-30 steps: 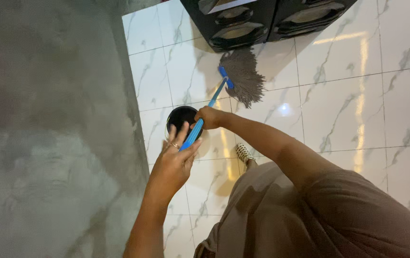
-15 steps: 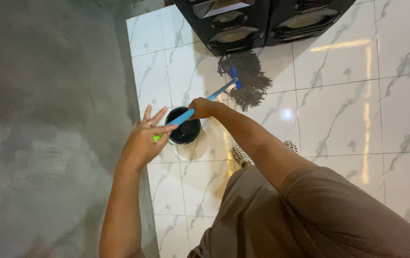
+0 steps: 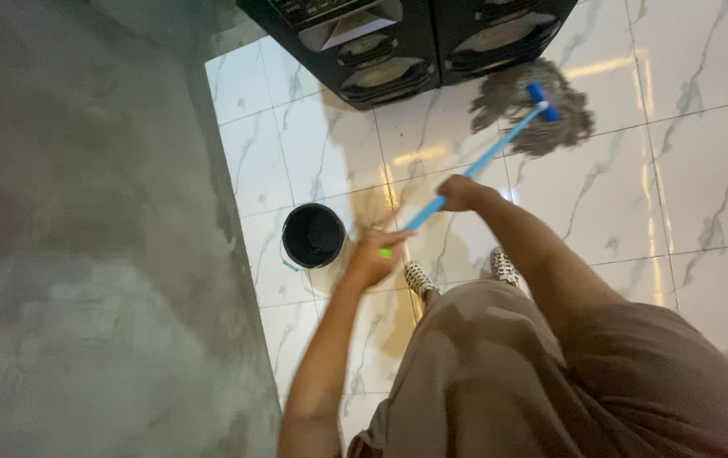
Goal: The person mops a tiled floor using a mop, moving it across the surface before rinsing it in a bucket and continuing to mop toward a set of stairs.
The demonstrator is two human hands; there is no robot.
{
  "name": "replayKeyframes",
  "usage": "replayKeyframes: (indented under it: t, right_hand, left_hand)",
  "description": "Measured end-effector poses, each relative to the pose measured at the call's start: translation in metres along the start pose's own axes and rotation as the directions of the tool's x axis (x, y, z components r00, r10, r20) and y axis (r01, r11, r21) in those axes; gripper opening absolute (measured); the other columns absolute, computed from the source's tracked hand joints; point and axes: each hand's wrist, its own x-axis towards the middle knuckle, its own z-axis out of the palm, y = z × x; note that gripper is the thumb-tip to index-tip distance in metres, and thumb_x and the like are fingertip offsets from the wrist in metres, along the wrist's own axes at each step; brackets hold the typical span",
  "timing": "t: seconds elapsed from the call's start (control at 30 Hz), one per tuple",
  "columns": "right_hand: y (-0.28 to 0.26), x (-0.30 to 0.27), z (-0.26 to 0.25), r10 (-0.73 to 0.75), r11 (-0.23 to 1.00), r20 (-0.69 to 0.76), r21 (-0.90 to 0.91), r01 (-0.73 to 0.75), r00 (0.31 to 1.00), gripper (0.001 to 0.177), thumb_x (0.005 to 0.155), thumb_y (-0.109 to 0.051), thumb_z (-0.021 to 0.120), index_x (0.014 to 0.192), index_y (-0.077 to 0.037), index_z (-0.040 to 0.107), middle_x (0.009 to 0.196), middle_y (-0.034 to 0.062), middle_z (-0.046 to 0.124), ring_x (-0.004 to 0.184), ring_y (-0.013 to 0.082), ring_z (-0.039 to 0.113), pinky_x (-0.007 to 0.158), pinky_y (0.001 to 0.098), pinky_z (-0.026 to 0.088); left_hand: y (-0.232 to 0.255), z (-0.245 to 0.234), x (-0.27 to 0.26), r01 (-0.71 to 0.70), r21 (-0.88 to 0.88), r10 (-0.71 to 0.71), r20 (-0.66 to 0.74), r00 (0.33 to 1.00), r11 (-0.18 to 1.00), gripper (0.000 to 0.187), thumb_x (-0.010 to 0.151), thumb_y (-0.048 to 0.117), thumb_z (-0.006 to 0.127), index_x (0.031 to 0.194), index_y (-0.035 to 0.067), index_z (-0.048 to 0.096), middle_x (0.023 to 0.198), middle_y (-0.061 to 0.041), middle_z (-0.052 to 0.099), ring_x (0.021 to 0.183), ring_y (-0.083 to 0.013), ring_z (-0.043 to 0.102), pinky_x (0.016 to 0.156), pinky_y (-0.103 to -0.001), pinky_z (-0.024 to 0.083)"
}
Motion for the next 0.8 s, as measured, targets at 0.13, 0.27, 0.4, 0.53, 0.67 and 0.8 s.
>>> replayKeyframes:
  t: [0.13, 0.27, 0.4, 0.53, 0.67, 0.8]
  right_hand:
    - [0.054, -0.077, -0.008, 0.104, 0.989, -0.142, 0.119, -0.087, 0.984, 0.032, 0.080, -0.048, 0.076, 0.082, -0.015, 0.073, 0.095, 0.0088, 0.075, 0.106, 0.0315, 0.070, 0.114, 0.0526, 0.045]
    - [0.081, -0.110, -0.016, 0.224, 0.968, -0.342, 0.190, -0.166, 0.913, 0.050, 0.081, -0.054, 0.081, 0.108, -0.013, 0.073, 0.111, 0.0144, 0.074, 0.143, 0.0419, 0.045, 0.125, 0.0584, 0.024]
    - [0.104, -0.121, -0.031, 0.274, 0.953, -0.424, 0.239, -0.185, 0.863, 0.071, 0.078, -0.059, 0.084, 0.131, -0.013, 0.070, 0.143, 0.0343, 0.052, 0.143, 0.0512, 0.028, 0.116, 0.0565, 0.021]
    - [0.116, -0.118, -0.044, 0.214, 0.964, -0.318, 0.222, -0.146, 0.924, 0.068, 0.076, -0.058, 0.080, 0.129, -0.016, 0.069, 0.137, 0.0252, 0.063, 0.147, 0.0401, 0.038, 0.125, 0.0620, 0.013]
    - [0.096, -0.103, -0.046, 0.198, 0.968, -0.148, 0.186, -0.170, 0.969, 0.060, 0.075, -0.053, 0.078, 0.127, -0.022, 0.072, 0.132, 0.0205, 0.067, 0.149, 0.0334, 0.042, 0.126, 0.0667, 0.008]
    - [0.037, -0.076, -0.048, 0.043, 0.980, -0.161, 0.200, -0.010, 0.986, 0.052, 0.080, -0.053, 0.077, 0.122, -0.023, 0.075, 0.136, 0.0174, 0.065, 0.149, 0.0348, 0.040, 0.124, 0.0692, 0.007]
  left_hand:
    - [0.039, 0.081, 0.031, -0.264, -0.145, 0.254, -0.083, 0.964, 0.954, 0.035, 0.086, 0.004, 0.066, 0.116, 0.017, 0.078, 0.150, -0.009, 0.058, 0.144, -0.0362, 0.039, 0.122, -0.047, 0.028]
    - [0.080, 0.103, 0.054, -0.422, -0.327, 0.393, -0.153, 0.907, 0.846, 0.038, 0.085, -0.005, 0.060, 0.113, 0.014, 0.077, 0.144, -0.009, 0.064, 0.147, -0.0356, 0.047, 0.125, -0.044, 0.036]
    - [0.117, 0.102, 0.070, -0.478, -0.412, 0.462, -0.144, 0.875, 0.776, 0.053, 0.079, -0.016, 0.044, 0.107, 0.014, 0.077, 0.144, -0.006, 0.066, 0.156, -0.0375, 0.041, 0.122, -0.042, 0.044]
    - [0.141, 0.102, 0.071, -0.498, -0.456, 0.452, -0.215, 0.866, 0.738, 0.056, 0.081, -0.022, 0.042, 0.108, 0.012, 0.076, 0.146, -0.005, 0.064, 0.158, -0.0354, 0.037, 0.130, -0.043, 0.032]
    - [0.141, 0.085, 0.049, -0.463, -0.490, 0.421, -0.201, 0.885, 0.739, 0.061, 0.078, -0.022, 0.041, 0.111, 0.014, 0.076, 0.150, -0.004, 0.060, 0.160, -0.0339, 0.032, 0.131, -0.046, 0.028]
    - [0.124, 0.044, 0.012, -0.479, -0.468, 0.433, -0.211, 0.876, 0.742, 0.065, 0.071, -0.021, 0.042, 0.116, 0.012, 0.075, 0.154, -0.007, 0.056, 0.159, -0.0353, 0.030, 0.135, -0.048, 0.011]
